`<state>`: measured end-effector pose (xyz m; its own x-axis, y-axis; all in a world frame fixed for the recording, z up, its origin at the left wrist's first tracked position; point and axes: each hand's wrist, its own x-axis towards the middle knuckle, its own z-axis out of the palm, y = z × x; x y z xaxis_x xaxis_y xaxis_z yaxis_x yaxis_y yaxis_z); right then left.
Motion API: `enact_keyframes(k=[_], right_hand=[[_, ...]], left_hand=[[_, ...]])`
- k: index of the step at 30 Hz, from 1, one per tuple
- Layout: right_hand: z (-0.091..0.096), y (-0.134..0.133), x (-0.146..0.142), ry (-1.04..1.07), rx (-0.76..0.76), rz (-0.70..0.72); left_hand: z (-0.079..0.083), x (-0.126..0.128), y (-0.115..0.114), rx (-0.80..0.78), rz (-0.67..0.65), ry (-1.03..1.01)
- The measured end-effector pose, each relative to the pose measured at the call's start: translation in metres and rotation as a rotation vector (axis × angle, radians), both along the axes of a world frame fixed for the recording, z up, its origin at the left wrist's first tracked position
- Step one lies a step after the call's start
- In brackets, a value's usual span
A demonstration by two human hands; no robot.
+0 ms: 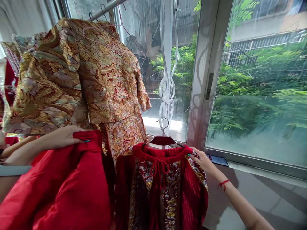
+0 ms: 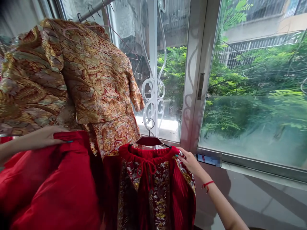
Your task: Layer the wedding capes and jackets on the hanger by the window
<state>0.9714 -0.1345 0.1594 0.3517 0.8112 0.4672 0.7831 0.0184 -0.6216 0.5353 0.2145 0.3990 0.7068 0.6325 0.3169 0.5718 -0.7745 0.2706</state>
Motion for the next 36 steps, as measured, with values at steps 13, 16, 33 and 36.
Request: enact_keyframes(k=[13, 16, 33, 36], right_hand=[[0.05, -0.041, 0.016, 0.042, -0.245, 0.185], [0.053, -0.046, 0.01, 0.038, -0.261, 0.187], [0.024, -0.059, -0.055, 0.093, -0.031, -0.08], [0.013, -0.052, -0.054, 0.117, 0.0, -0.095]], left_hand=[[0.001, 0.039, -0.04, 0.406, -0.054, 0.526], [-0.016, 0.064, -0.055, 0.553, 0.07, 0.584], [-0.083, 0.131, -0.193, 0.323, 0.085, 0.22], [-0.116, 0.121, -0.218, 0.316, 0.233, 0.182]])
